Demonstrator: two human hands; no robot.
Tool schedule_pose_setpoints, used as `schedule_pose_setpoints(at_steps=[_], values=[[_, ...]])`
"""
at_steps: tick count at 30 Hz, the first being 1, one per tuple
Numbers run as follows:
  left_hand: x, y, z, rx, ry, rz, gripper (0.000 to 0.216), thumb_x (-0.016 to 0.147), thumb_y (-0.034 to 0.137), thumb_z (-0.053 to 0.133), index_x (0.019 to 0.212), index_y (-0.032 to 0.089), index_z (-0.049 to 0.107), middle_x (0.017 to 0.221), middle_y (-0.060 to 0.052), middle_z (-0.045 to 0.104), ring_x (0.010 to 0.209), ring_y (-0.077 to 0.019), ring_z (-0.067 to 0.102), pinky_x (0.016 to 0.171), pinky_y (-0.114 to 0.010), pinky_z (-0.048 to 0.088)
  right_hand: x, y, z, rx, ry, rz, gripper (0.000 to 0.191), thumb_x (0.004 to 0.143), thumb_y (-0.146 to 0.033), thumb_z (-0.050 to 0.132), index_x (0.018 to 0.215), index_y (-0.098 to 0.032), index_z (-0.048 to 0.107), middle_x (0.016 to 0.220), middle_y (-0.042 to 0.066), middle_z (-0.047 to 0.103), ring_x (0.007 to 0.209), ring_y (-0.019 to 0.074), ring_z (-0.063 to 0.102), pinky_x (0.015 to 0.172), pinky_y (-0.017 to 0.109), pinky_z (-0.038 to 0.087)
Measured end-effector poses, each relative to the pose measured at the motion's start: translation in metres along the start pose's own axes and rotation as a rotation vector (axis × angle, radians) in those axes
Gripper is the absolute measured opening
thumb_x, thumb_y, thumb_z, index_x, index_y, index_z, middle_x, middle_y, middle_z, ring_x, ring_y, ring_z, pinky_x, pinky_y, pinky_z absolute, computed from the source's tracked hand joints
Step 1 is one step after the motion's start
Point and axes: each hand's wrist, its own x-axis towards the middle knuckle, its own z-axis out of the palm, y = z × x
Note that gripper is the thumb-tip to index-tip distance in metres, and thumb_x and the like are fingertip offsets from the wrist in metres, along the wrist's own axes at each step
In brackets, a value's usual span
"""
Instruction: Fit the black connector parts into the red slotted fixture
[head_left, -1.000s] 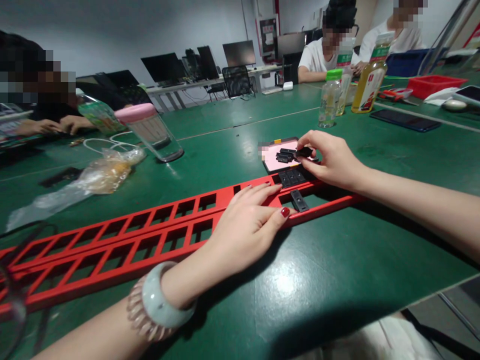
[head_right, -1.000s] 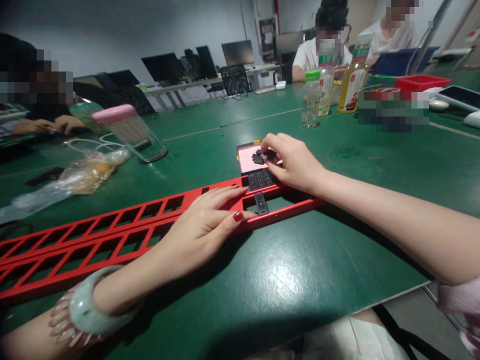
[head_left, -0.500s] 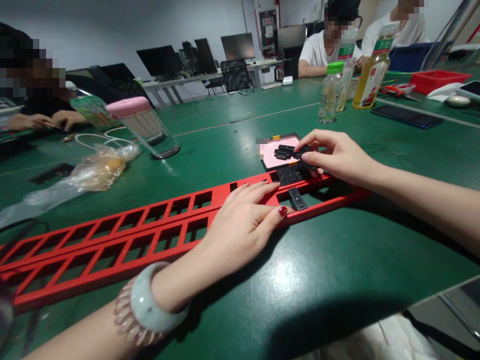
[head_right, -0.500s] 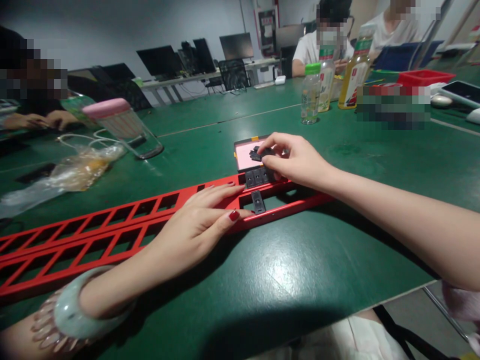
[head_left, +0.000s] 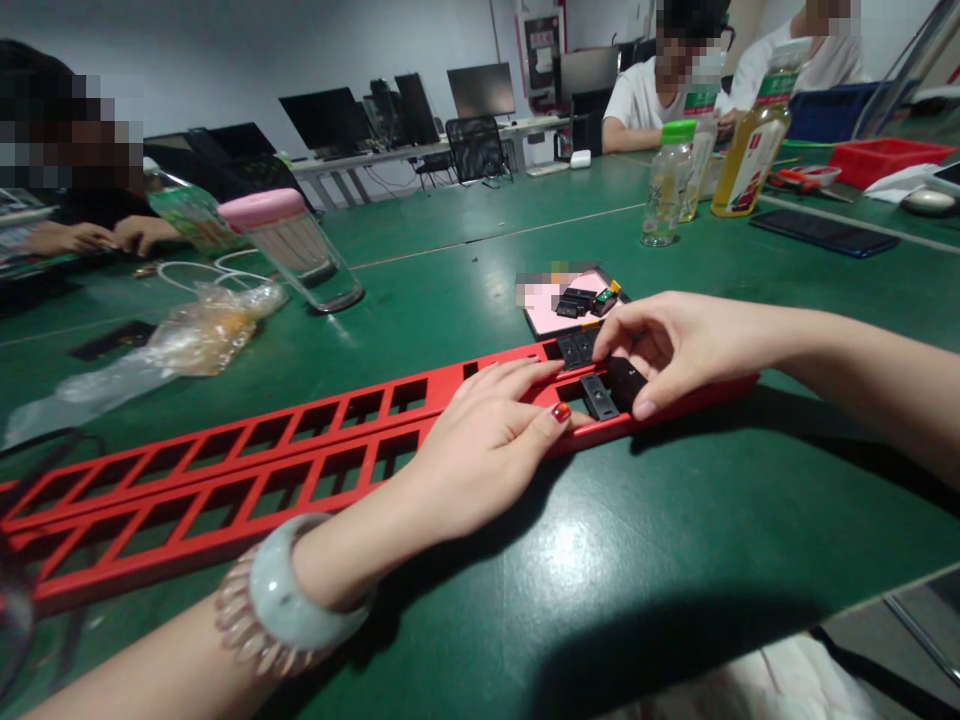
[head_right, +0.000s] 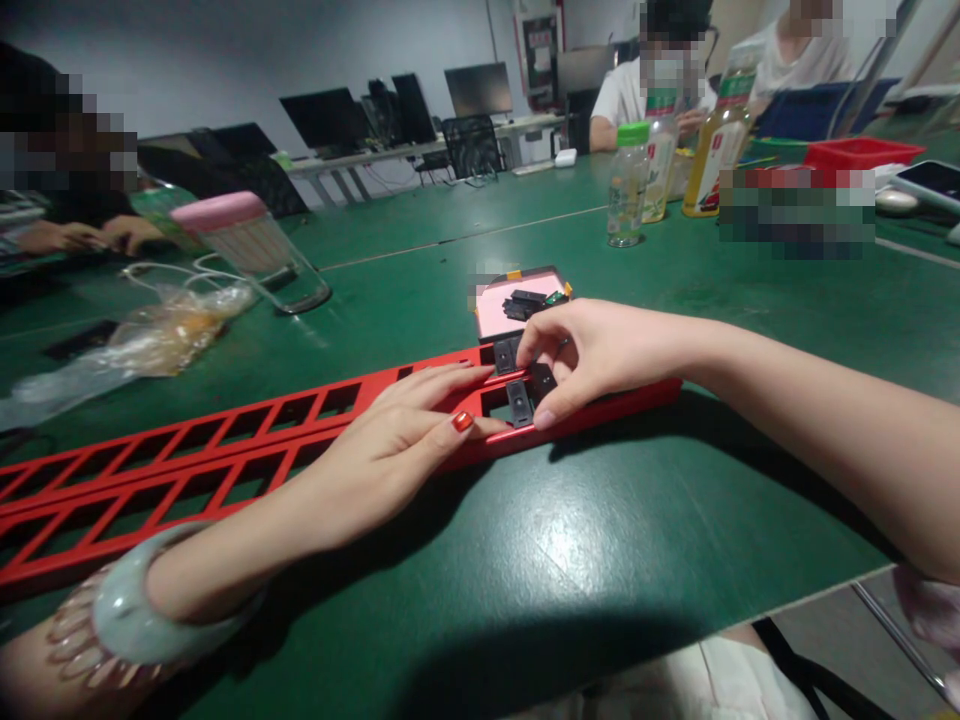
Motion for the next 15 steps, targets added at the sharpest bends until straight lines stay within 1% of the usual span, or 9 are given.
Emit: schedule_pose_setpoints(at_steps=[4, 6, 9, 11, 15], values=[[0.000, 0.001, -0.001, -0.008, -0.001, -0.014, 0.037, 0.092, 0.035, 0.031, 0.094, 0.027, 0.067, 0.130, 0.001, 0.045, 0.120, -0.0222, 0.037, 0.101, -0.045, 0.027, -0.002, -0.004, 0.006, -0.088, 0.083, -0.014, 0.043, 0.051, -0.042, 0.074, 0.085, -0.019, 0.060, 0.059, -0.004, 0.055, 0.051, 0.0098, 0.049, 0.046, 0.022, 0.034], [0.000, 0.002, -0.002, -0.014, -0.003, -0.021, 0.037, 0.092, 0.035, 0.031, 0.093, 0.027, 0.068, 0.130, 0.001, 0.045, 0.120, -0.0223, 0.036, 0.102, -0.046, 0.027, -0.004, -0.008, 0.009, -0.115, 0.105, -0.015, 0.042, 0.051, -0.042, 0.074, 0.083, -0.019, 0.058, 0.059, -0.004, 0.055, 0.051, 0.0101, 0.048, 0.046, 0.022, 0.033], [0.000, 0.003, -0.002, -0.022, -0.004, -0.023, 0.037, 0.091, 0.034, 0.031, 0.094, 0.027, 0.068, 0.130, 0.002, 0.045, 0.120, -0.0222, 0.036, 0.102, -0.046, 0.026, -0.007, -0.016, 0.013, -0.171, 0.136, -0.018, 0.042, 0.053, -0.043, 0.073, 0.083, -0.018, 0.057, 0.062, -0.003, 0.054, 0.052, 0.0102, 0.048, 0.047, 0.023, 0.033], [0.000, 0.003, -0.002, -0.026, -0.004, -0.026, 0.037, 0.091, 0.033, 0.031, 0.095, 0.028, 0.067, 0.130, 0.002, 0.044, 0.121, -0.0222, 0.036, 0.102, -0.046, 0.025, -0.007, -0.020, 0.015, -0.239, 0.181, -0.035, 0.040, 0.053, -0.043, 0.072, 0.080, -0.017, 0.057, 0.065, -0.002, 0.054, 0.054, 0.0102, 0.047, 0.049, 0.023, 0.032], [0.000, 0.003, -0.002, -0.034, -0.018, -0.040, 0.037, 0.091, 0.033, 0.030, 0.096, 0.029, 0.067, 0.131, 0.003, 0.044, 0.121, -0.0229, 0.034, 0.103, -0.046, 0.024, -0.008, -0.022, 0.014, -0.349, 0.243, -0.063, 0.039, 0.052, -0.044, 0.072, 0.075, -0.017, 0.057, 0.069, -0.001, 0.052, 0.057, 0.0103, 0.045, 0.050, 0.023, 0.031]])
